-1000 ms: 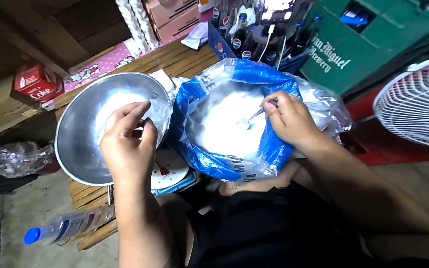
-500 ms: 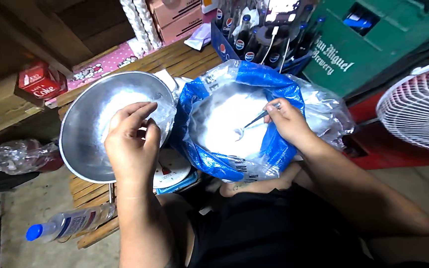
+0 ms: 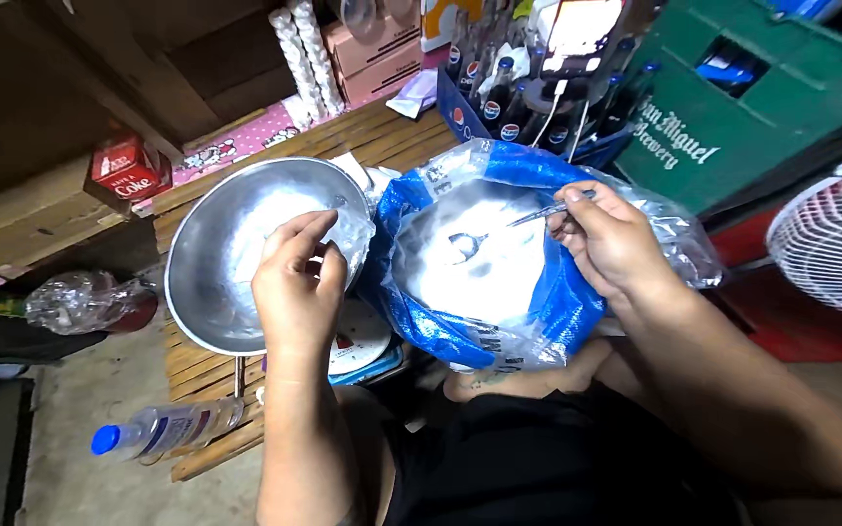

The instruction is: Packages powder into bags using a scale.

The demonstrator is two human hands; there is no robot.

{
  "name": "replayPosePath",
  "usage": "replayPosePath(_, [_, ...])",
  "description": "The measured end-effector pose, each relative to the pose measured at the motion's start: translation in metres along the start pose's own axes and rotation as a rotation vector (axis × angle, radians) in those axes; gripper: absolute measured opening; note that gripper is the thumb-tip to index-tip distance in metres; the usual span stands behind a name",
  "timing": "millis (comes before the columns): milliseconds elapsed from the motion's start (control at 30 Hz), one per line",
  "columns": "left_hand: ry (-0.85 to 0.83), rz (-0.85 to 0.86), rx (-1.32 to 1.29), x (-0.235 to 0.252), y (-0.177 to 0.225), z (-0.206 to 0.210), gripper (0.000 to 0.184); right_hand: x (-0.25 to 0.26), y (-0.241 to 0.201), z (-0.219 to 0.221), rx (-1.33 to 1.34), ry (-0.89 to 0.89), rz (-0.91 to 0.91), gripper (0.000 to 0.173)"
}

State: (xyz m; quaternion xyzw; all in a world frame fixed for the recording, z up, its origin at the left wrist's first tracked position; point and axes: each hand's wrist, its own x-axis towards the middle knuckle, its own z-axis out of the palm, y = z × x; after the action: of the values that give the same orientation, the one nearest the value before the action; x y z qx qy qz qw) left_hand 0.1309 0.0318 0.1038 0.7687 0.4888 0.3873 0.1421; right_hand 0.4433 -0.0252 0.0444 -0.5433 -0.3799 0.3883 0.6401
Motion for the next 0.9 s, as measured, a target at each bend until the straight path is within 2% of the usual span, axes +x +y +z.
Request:
replayPosePath(200, [0.014, 0.006, -0.030, 0.000, 0.000, 0.001, 0.034, 0.000, -0.042, 0.033, 0.118, -0.085, -0.120, 0.016])
replayPosePath(400, [0.012, 0.019, -0.055, -0.001, -0.001, 0.003, 0.033, 0.002, -0.063, 0.065, 0.131, -0.139, -0.179, 0.015])
replayPosePath(700, [0.036, 0.001, -0.086, 0.001, -0.003, 0.004, 0.031, 0.004, -0.070, 0.097, -0.063, -0.257, -0.325, 0.008])
replayPosePath(833, [0.041, -0.002, -0.079, 0.000, -0.003, 0.004, 0.032, -0.001, -0.075, 0.116, -0.259, -0.321, -0.479, 0.013])
replayPosePath(900, [0.047, 0.000, -0.079, 0.000, -0.004, 0.003, 0.032, -0.004, -0.074, 0.125, -0.365, -0.374, -0.618, 0.016])
